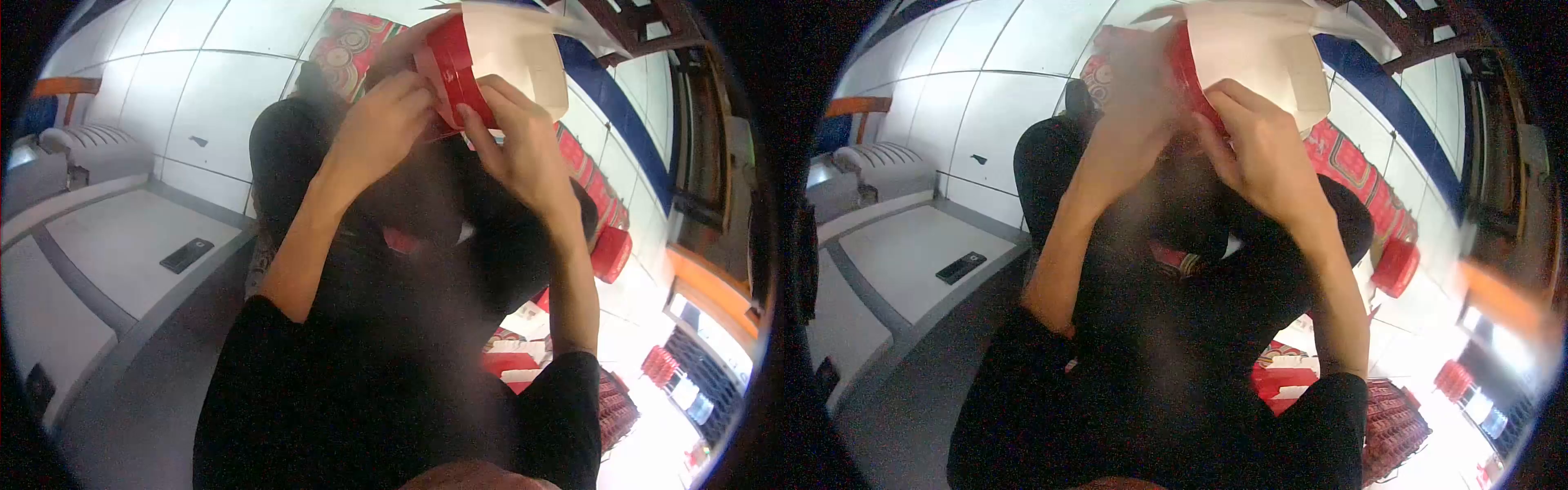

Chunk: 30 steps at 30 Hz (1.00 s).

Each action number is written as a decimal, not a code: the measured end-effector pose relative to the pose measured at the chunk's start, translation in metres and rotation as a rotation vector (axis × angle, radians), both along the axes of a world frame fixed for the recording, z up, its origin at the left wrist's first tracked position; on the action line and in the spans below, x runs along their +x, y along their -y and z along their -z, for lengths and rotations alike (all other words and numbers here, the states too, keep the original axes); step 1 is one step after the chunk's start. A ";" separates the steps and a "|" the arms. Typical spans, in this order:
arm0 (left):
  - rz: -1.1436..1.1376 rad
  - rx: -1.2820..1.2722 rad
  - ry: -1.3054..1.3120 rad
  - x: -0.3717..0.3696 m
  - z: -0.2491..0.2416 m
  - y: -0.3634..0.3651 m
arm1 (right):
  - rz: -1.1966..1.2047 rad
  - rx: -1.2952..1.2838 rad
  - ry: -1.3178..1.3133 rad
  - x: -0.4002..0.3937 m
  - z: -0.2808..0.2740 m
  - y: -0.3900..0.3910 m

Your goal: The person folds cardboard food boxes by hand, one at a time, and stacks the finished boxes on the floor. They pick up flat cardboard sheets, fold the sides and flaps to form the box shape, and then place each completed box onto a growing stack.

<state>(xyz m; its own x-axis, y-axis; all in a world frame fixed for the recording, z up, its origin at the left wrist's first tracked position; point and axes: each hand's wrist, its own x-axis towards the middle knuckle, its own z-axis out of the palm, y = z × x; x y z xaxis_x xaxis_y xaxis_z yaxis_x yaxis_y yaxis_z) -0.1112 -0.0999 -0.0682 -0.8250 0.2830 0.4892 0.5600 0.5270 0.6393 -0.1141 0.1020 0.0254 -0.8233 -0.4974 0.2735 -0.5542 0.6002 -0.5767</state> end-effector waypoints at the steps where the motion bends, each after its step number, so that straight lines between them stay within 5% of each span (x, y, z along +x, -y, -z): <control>1: 0.023 0.027 -0.007 0.000 0.002 0.001 | 0.035 0.048 0.004 -0.002 0.010 0.000; 9: 0.006 0.049 -0.041 -0.002 0.011 0.006 | 0.033 0.266 -0.156 0.003 0.040 0.013; 17: -0.021 -0.024 -0.062 -0.001 0.016 0.004 | -0.003 0.351 0.094 -0.002 0.045 0.003; 21: -0.045 0.000 0.010 0.004 0.011 0.003 | -0.081 0.318 0.009 -0.008 0.026 -0.020; 23: -0.050 0.011 0.051 0.006 0.005 0.001 | 0.329 0.191 -0.469 -0.015 0.024 -0.043; 25: -0.043 0.061 0.119 0.006 -0.001 -0.002 | 0.551 0.156 -0.633 -0.031 0.048 -0.078; 27: -0.023 0.033 0.142 0.002 -0.003 -0.009 | 0.695 -0.041 0.155 -0.027 0.063 -0.104; 30: -0.009 0.203 0.030 -0.025 0.004 -0.010 | 0.620 -0.241 0.058 0.002 0.082 -0.085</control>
<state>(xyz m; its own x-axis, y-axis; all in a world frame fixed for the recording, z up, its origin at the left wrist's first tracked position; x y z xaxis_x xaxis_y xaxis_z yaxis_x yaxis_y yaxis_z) -0.1358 -0.0895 -0.0726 -0.8421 0.1735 0.5106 0.5348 0.3905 0.7493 -0.1124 0.1872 -0.0569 -0.9539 0.1424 0.2643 -0.1120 0.6479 -0.7534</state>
